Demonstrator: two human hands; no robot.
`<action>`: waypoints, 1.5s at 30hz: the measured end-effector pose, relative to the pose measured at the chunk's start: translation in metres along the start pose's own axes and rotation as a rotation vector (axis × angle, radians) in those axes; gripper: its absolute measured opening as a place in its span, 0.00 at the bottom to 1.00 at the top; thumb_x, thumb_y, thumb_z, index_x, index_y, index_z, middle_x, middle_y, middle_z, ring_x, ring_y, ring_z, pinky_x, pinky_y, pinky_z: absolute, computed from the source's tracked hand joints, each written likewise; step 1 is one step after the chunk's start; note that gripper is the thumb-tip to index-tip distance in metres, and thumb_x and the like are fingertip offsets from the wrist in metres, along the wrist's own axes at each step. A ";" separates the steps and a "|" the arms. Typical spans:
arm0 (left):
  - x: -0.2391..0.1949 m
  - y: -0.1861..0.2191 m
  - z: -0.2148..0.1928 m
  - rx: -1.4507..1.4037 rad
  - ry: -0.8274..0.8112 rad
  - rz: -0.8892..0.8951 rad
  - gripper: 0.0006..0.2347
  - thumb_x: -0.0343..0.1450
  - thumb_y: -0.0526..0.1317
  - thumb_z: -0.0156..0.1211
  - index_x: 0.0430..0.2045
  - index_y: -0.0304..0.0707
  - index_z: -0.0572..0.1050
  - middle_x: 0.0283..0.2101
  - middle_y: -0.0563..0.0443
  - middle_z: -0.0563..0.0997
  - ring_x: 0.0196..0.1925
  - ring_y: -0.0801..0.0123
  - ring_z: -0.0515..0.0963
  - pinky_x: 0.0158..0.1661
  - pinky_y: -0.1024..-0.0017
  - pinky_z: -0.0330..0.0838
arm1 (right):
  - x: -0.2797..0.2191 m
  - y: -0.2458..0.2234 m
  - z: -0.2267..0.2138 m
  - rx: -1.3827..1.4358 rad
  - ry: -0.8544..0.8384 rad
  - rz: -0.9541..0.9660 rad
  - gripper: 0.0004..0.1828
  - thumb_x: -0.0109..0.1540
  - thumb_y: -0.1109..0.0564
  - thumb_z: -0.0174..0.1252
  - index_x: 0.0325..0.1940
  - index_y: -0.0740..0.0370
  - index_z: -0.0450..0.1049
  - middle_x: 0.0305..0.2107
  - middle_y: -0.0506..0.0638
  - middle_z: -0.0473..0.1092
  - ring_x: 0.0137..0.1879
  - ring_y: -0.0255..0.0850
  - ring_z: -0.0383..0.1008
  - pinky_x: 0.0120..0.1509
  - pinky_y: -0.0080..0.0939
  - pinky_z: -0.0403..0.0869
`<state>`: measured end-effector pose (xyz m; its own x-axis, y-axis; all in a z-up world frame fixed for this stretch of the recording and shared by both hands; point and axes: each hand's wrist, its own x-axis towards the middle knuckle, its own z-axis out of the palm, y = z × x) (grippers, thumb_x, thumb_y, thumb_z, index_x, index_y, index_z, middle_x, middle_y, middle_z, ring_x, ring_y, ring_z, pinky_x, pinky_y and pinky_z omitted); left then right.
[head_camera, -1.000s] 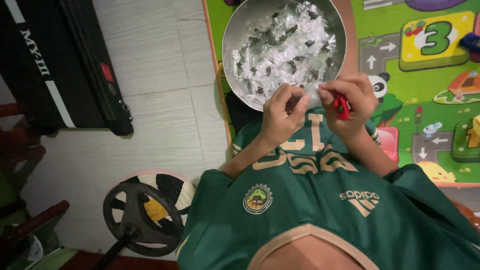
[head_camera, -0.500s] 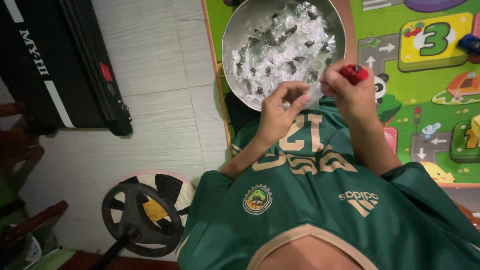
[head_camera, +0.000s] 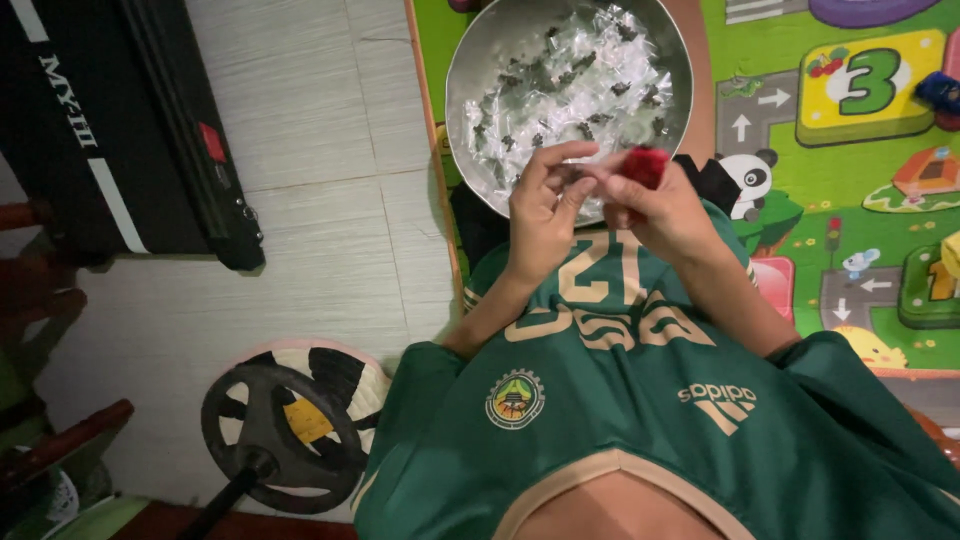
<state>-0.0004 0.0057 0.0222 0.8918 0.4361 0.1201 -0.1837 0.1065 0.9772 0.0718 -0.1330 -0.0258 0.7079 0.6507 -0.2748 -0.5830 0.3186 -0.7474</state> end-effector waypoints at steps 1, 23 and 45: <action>0.000 -0.004 0.000 -0.001 0.002 0.001 0.11 0.76 0.29 0.57 0.53 0.31 0.73 0.40 0.44 0.85 0.40 0.71 0.84 0.47 0.73 0.81 | 0.002 0.003 -0.007 -0.002 -0.002 0.000 0.13 0.64 0.58 0.65 0.47 0.71 0.75 0.29 0.56 0.71 0.20 0.31 0.60 0.24 0.33 0.65; -0.004 -0.030 -0.005 0.070 -0.072 -0.023 0.07 0.73 0.35 0.65 0.40 0.30 0.81 0.32 0.45 0.74 0.35 0.68 0.77 0.43 0.70 0.76 | -0.008 -0.024 -0.003 -0.896 0.213 -0.800 0.16 0.70 0.49 0.67 0.35 0.63 0.81 0.25 0.55 0.70 0.29 0.48 0.70 0.38 0.43 0.69; 0.000 -0.015 -0.010 0.097 0.092 0.063 0.02 0.71 0.31 0.67 0.30 0.29 0.84 0.26 0.48 0.76 0.26 0.77 0.73 0.33 0.76 0.72 | -0.007 -0.031 0.017 -0.720 0.152 -0.784 0.08 0.62 0.59 0.70 0.29 0.63 0.81 0.19 0.52 0.70 0.24 0.39 0.67 0.34 0.36 0.69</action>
<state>-0.0014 0.0128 0.0056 0.8374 0.5194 0.1700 -0.1935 -0.0092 0.9811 0.0783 -0.1353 0.0100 0.8535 0.3329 0.4008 0.3918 0.0970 -0.9149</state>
